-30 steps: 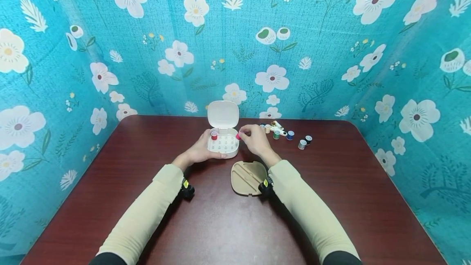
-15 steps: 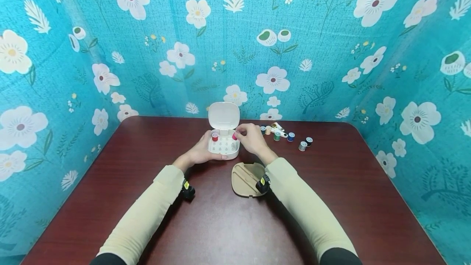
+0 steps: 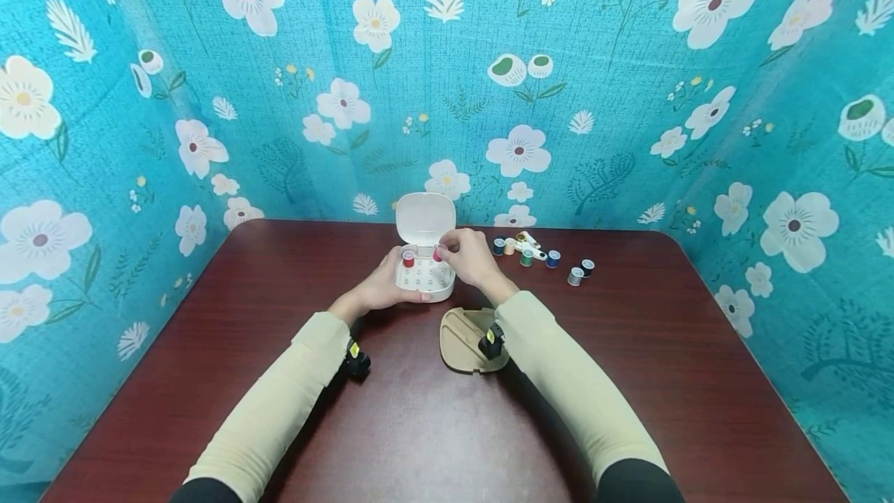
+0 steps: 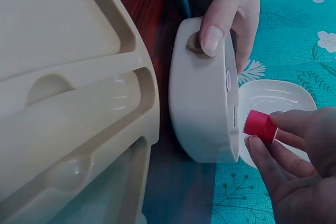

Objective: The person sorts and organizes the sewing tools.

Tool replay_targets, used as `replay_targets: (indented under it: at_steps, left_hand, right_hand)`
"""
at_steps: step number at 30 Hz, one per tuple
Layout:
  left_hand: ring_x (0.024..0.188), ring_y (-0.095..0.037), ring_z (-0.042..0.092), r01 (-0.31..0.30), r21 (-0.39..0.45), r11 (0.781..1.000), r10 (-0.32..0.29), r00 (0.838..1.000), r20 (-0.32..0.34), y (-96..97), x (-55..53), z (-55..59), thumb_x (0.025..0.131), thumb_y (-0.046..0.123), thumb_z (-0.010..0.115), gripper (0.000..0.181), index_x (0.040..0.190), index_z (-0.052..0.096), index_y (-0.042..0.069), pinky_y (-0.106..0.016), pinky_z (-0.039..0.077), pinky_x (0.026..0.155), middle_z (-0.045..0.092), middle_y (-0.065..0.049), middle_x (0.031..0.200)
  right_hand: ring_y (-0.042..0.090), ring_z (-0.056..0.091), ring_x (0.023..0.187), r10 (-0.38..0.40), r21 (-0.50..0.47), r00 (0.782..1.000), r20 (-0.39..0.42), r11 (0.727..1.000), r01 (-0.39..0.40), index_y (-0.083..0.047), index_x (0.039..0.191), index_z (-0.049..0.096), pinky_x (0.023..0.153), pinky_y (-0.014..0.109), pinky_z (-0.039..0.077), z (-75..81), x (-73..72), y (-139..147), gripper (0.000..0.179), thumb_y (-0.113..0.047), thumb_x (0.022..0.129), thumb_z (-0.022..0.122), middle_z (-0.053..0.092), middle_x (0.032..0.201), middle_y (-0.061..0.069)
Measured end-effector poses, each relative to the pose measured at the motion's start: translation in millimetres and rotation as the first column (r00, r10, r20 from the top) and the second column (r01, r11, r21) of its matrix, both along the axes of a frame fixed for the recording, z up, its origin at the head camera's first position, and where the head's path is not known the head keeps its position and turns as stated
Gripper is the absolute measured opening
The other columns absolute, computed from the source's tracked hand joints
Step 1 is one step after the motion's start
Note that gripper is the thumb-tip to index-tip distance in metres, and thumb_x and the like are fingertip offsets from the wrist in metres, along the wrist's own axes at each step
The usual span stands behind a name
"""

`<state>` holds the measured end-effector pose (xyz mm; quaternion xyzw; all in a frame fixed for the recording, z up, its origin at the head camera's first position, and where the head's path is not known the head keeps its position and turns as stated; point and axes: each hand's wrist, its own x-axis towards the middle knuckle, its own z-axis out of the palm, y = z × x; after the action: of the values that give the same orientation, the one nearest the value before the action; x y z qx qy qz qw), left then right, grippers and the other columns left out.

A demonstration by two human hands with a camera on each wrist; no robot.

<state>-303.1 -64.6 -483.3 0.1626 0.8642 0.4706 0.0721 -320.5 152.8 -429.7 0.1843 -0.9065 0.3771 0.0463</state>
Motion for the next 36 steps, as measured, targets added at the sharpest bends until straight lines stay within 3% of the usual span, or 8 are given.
replay_targets:
  at_steps: [17, 36]
  left_hand:
    - [0.127, -0.028, 0.045, -0.003, -0.014, 1.0, 0.003, 1.0, 0.019, -0.3, 0.8, 2.9, 0.071, 0.034, 0.095, 0.113, 0.155, 0.025, 0.006, -0.043, 0.037, 0.111, 0.043, -0.017, 0.142]
    - [0.127, -0.028, 0.045, -0.007, 0.0, 1.0, 0.007, 1.0, 0.011, -0.3, 1.7, 1.8, 0.07, 0.032, 0.096, 0.11, 0.153, 0.027, 0.008, -0.042, 0.037, 0.111, 0.044, -0.017, 0.14]
  right_hand:
    - [0.025, 0.071, 0.095, 0.011, 0.055, 1.0, 0.024, 0.998, -0.012, -0.001, 0.111, 0.076, 0.082, 0.041, 0.059, -0.7, -9.3, -14.7, 0.018, -0.01, 0.097, 0.071, 0.076, 0.102, 0.011]
    - [0.025, 0.072, 0.093, 0.043, 0.115, 0.999, -0.018, 0.993, -0.041, 0.001, 0.106, 0.077, 0.082, 0.04, 0.059, -10.4, -16.6, -33.6, 0.014, -0.007, 0.095, 0.072, 0.076, 0.098, 0.014]
